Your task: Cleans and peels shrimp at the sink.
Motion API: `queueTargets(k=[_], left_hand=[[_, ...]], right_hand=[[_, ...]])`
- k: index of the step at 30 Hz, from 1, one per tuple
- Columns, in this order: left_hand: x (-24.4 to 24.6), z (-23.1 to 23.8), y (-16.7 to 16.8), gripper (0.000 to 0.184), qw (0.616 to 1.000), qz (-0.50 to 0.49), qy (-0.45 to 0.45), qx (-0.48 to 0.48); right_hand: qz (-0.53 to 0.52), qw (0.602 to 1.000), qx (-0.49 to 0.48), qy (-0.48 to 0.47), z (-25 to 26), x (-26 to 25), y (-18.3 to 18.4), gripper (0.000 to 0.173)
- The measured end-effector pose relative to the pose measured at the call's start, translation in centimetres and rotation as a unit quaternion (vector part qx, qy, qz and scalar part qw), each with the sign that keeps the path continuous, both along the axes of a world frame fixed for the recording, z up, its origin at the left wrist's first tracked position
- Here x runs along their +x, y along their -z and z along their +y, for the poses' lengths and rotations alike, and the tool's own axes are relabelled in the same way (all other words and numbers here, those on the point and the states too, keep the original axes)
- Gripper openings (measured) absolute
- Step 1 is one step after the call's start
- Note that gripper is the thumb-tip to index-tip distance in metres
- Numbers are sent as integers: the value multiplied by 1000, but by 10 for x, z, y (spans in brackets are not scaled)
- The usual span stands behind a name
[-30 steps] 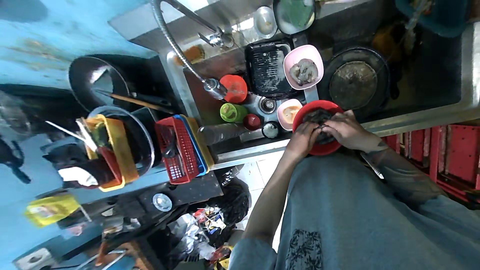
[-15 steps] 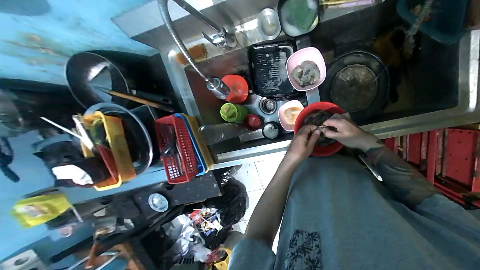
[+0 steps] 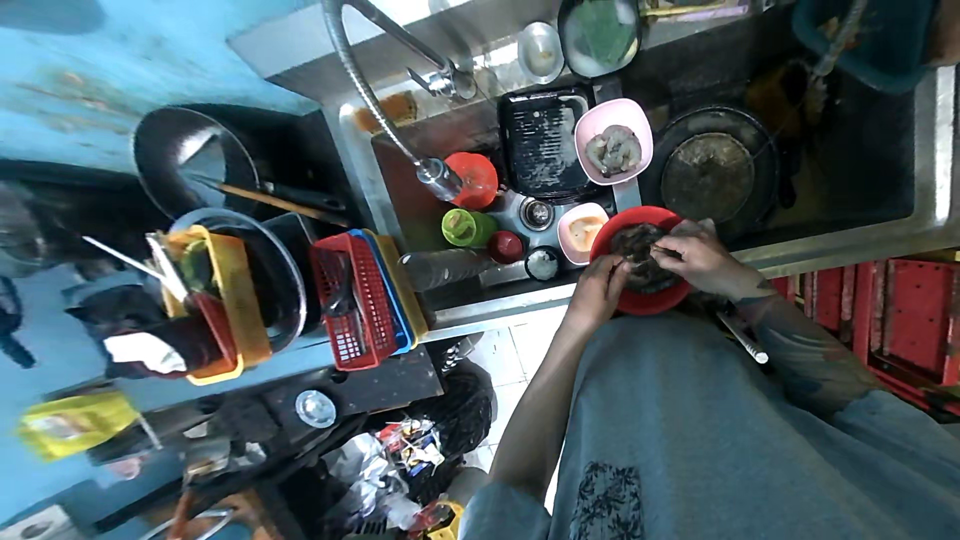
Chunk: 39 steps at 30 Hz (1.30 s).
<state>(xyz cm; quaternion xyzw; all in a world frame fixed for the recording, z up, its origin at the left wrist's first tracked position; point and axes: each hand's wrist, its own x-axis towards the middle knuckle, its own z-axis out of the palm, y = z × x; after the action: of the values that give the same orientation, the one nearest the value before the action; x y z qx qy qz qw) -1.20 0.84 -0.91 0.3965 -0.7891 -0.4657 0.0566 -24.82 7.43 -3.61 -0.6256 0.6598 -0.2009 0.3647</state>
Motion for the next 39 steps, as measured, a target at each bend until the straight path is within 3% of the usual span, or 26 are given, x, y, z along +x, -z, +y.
queueTargets(k=[3,5,6,8,11,13,15,17,20,22,26,30,39], left_hand=[[8,-6,-9,30,999,-31,-13,-1],[8,-11,-12,29,999,-49,-14,-14],[7,-14,-12,29,998,-57,-12,-21],[2,-19,-13,29,997,-72,-12,-31],[-8,-25,-20,29,995,-89,-25,-25],[-16,-29,-29,30,995,-90,-34,-19],[-29,-35,-42,31,996,-85,-34,-22],[-51,-42,-54,30,997,-67,-23,-29],[-106,-57,-58,28,999,-12,20,-27],[-150,-67,-49,29,999,10,48,-8],[-239,-86,10,28,995,40,69,67],[-302,-85,54,25,988,69,57,125],[-346,-84,87,24,980,137,33,143]], right_hand=[[108,991,-45,-66,3,2,0,24],[161,979,-58,-111,5,8,3,42],[181,973,-68,-124,7,11,5,43],[185,970,-100,-119,8,13,8,27],[81,984,-152,-40,9,-1,11,17],[-53,980,-165,95,5,-30,14,17],[-177,932,-151,279,-9,-78,9,22],[-220,878,-93,414,-25,-131,28,35],[-344,821,-9,456,-50,-182,72,38],[-405,803,13,436,-66,-192,78,41],[-356,848,15,393,-76,-207,74,41],[-274,877,19,394,-57,-230,72,43],[-259,869,-31,421,-11,-251,80,31]])
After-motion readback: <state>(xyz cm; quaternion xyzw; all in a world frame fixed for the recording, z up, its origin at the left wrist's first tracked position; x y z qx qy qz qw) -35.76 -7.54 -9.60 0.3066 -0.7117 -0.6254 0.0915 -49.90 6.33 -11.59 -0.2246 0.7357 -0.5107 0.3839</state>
